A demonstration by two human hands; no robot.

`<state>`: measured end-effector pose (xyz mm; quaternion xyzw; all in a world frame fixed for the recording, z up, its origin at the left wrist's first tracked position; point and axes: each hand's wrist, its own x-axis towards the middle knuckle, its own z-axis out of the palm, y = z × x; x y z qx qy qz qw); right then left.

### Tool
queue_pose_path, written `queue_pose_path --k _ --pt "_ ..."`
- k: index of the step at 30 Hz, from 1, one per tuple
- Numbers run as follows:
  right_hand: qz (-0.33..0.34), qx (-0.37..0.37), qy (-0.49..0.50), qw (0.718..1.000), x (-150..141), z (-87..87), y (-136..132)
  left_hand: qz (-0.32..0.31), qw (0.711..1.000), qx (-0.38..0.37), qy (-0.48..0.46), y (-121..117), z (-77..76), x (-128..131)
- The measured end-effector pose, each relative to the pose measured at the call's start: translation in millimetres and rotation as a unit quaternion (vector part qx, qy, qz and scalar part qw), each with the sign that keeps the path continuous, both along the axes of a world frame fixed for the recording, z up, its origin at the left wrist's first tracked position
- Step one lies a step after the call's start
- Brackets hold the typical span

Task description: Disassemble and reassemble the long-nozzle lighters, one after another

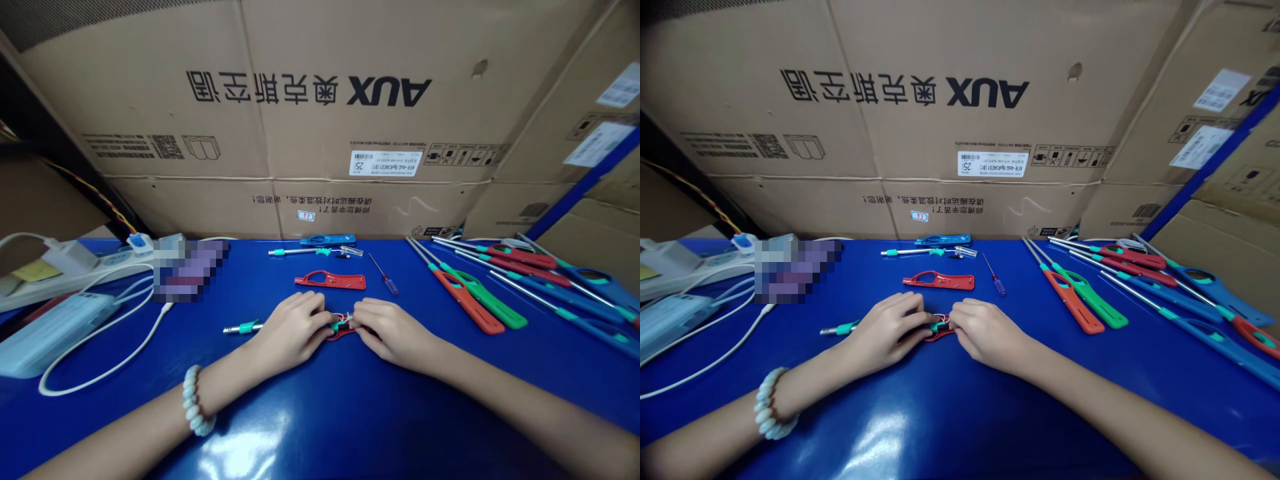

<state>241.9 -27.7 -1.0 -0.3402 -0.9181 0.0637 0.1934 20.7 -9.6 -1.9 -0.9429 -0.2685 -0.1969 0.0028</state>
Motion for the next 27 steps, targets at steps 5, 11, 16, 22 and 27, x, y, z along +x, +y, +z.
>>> queue_pose_path --k 5,11,16,22,27 --pt "-0.021 -0.045 0.046 0.998 0.2 1.5 0.7 0.011 1.0 0.022 -0.002 -1.7 -3.6 1.1" --pt "-0.017 -0.03 0.043 0.998 -0.3 -0.8 0.3 0.004 1.0 0.023 -0.012 -0.9 -4.6 1.1" --pt "-0.02 -0.015 0.04 0.999 -0.7 -2.5 -0.7 0.001 1.0 0.018 -0.014 -0.1 -5.3 -0.2" --pt "-0.023 -0.034 0.056 0.998 0.3 -1.9 0.0 0.002 1.0 0.0 -0.022 -0.8 -4.6 0.0" --pt "-0.026 -0.058 0.072 0.995 1.1 -1.2 1.2 0.002 1.0 -0.012 -0.026 -0.1 -3.9 -0.4"
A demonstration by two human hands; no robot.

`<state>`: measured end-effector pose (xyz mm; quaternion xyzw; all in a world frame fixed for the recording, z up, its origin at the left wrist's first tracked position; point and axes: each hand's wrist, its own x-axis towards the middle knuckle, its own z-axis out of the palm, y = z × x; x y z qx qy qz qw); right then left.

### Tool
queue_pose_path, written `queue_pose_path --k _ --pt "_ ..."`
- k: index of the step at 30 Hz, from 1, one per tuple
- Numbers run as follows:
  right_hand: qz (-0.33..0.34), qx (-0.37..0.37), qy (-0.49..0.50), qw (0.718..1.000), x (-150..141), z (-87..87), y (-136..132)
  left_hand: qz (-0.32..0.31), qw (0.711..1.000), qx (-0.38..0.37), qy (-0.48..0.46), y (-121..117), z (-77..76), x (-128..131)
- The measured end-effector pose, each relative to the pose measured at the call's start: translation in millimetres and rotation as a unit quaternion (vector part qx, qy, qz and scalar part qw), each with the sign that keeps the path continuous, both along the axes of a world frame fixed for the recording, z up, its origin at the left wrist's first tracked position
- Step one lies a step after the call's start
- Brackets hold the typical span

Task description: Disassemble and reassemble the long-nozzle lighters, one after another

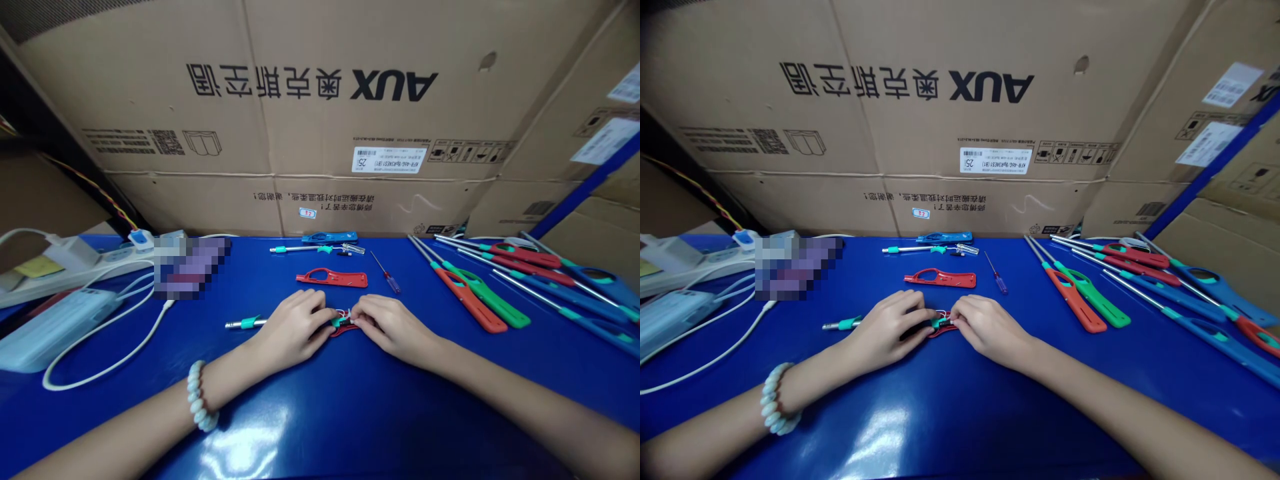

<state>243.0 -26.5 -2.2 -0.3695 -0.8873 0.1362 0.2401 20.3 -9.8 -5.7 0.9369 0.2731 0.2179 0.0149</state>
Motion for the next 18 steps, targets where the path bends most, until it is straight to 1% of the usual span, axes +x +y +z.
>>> queue_pose_path --k 4,12,18 --pt "-0.002 -0.02 0.016 1.0 0.8 1.1 1.5 -0.004 1.0 -0.008 -0.005 0.7 1.6 -0.5" --pt "0.004 -0.093 0.045 0.995 2.6 4.5 5.6 -0.006 1.0 -0.011 -0.004 1.9 2.7 -0.1" --pt "0.005 -0.111 0.065 0.992 2.4 4.4 6.4 -0.007 1.0 -0.004 -0.006 2.1 2.1 0.0"
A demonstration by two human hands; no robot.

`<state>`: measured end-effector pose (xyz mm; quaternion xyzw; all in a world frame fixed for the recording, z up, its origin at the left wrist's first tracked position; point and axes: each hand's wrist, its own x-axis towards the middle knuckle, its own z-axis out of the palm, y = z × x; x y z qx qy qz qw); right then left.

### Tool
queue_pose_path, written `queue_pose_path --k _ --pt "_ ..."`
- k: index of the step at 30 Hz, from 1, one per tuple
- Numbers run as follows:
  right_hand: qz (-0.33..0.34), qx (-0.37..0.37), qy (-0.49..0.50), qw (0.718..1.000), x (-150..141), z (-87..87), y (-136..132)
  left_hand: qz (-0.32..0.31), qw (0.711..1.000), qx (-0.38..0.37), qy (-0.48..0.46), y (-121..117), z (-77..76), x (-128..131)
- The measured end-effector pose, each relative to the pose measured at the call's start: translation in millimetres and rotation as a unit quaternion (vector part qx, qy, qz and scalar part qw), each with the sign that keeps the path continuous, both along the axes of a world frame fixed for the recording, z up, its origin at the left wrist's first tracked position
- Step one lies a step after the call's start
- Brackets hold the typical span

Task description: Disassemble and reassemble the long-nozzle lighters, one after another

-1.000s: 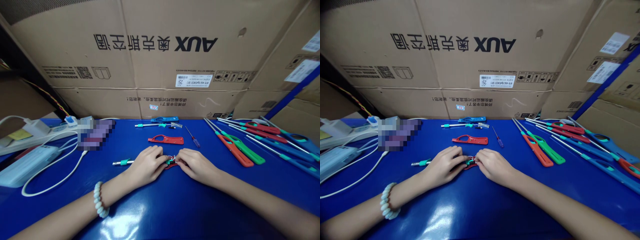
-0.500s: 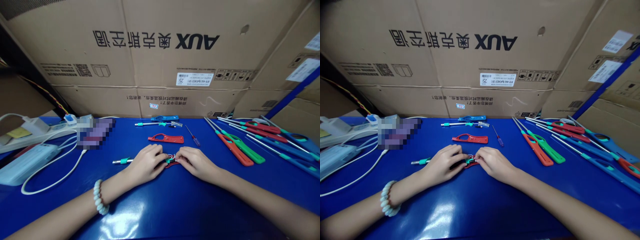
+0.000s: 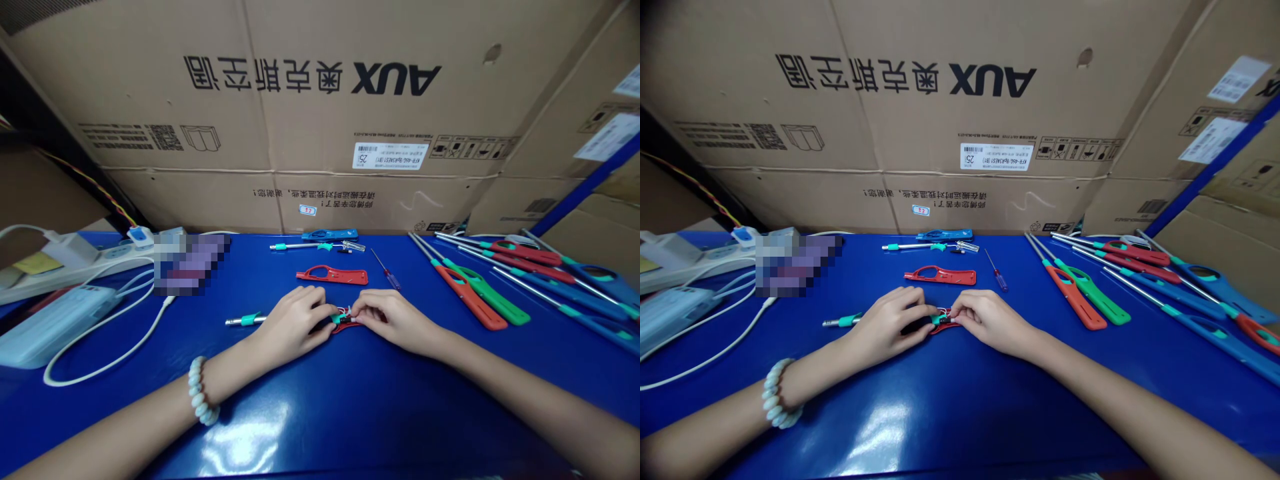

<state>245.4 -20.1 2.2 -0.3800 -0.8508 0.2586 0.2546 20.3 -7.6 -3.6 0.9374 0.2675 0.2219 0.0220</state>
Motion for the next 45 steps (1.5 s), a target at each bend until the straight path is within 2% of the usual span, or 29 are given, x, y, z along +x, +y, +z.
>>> queue_pose_path --k 9,24,34,45 --pt "0.007 0.074 -0.029 0.997 -1.3 -0.2 -2.0 -0.001 1.0 -0.001 0.009 0.1 -0.1 -0.5" --pt "0.012 0.099 -0.038 0.994 -1.9 -5.4 -2.8 -0.009 1.0 -0.017 0.01 1.4 -0.5 -3.2" --pt "0.001 0.097 -0.061 0.993 -5.5 -5.4 -5.0 -0.005 1.0 -0.028 0.012 2.4 -0.7 -3.5" --pt "-0.039 0.034 -0.01 0.999 -9.0 -6.3 -4.0 0.045 0.991 -0.118 -0.031 1.2 1.3 -0.9"
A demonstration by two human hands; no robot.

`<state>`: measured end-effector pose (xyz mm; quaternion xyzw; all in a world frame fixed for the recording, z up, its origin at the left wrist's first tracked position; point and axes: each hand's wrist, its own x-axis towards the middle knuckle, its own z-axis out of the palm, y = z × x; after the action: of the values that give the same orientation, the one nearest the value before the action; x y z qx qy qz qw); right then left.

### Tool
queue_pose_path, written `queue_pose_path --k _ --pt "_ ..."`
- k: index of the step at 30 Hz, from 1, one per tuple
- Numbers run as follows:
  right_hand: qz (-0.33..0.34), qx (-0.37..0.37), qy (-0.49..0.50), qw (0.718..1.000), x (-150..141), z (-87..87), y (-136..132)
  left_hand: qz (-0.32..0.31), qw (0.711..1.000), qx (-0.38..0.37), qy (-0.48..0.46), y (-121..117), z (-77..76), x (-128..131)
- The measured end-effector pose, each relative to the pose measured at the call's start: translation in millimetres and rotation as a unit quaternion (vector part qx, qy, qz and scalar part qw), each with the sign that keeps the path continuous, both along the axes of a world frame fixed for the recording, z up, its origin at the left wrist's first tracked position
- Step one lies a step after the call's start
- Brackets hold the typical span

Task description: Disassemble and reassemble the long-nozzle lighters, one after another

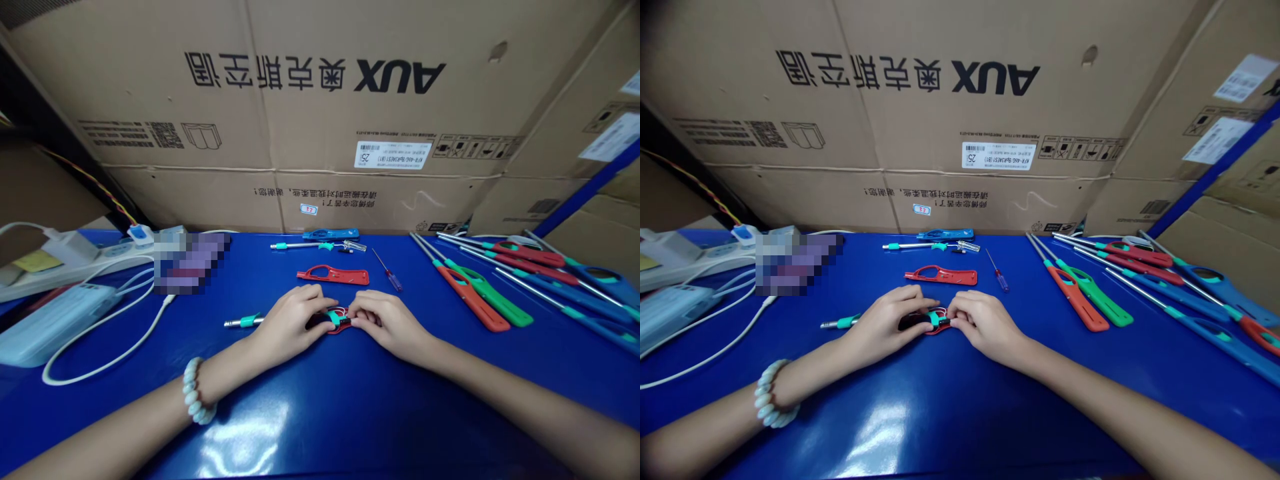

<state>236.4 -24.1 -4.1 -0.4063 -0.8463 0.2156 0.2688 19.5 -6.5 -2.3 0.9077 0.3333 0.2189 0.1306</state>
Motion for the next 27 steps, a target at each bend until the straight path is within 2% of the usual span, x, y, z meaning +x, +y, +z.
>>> queue_pose_path --k 6,15,27 --pt "-0.031 -0.026 0.0 0.999 -3.6 -0.6 1.4 0.007 1.0 -0.016 -0.006 -1.7 2.1 1.7" --pt "-0.029 -0.021 -0.028 0.999 -6.4 1.8 -0.3 0.016 0.999 -0.026 -0.014 -2.0 1.1 3.0" --pt "-0.005 0.042 -0.039 0.998 -5.4 -3.1 -3.5 0.021 0.999 0.002 0.027 -3.4 3.5 2.0"
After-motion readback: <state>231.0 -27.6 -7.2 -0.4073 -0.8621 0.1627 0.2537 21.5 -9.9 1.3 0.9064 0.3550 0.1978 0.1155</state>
